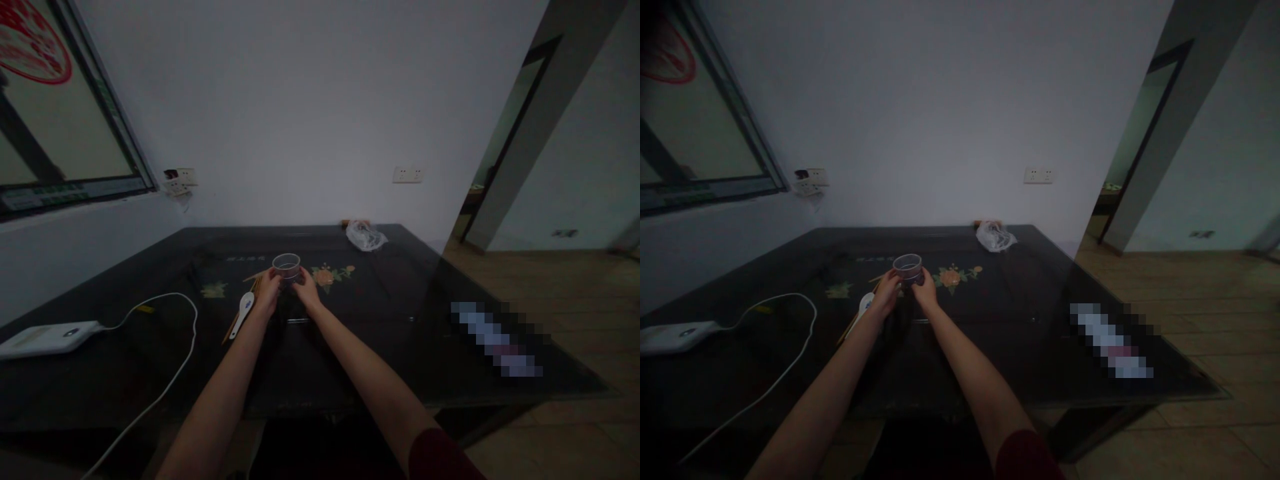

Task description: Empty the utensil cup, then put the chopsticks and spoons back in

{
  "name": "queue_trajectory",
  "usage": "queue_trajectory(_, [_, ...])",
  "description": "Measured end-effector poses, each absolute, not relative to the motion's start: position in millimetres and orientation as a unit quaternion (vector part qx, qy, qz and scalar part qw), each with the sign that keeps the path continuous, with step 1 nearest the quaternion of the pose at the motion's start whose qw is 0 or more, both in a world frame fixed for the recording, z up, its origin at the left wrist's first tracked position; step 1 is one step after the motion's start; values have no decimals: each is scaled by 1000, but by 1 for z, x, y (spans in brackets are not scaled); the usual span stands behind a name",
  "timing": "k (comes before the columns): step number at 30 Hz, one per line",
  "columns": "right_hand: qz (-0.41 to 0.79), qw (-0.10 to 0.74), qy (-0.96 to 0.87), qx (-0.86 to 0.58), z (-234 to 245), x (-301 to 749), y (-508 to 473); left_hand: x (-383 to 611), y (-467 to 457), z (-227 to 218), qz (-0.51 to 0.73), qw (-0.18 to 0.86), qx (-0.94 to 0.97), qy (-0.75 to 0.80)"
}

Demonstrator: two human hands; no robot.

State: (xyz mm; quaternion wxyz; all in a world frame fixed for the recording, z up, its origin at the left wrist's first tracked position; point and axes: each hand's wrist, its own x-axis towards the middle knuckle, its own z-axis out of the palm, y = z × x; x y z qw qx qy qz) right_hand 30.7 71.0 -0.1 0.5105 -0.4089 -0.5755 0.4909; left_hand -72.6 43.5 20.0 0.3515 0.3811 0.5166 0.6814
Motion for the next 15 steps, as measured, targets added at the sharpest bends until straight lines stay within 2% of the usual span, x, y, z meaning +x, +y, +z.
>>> queue_trajectory(10, [472,516,-609,-374,22,95,53,-23,21,41,667,416,393,477])
queue_trajectory(15, [457,496,-617,-405,24,158,35,19,7,42,608,467,424,482])
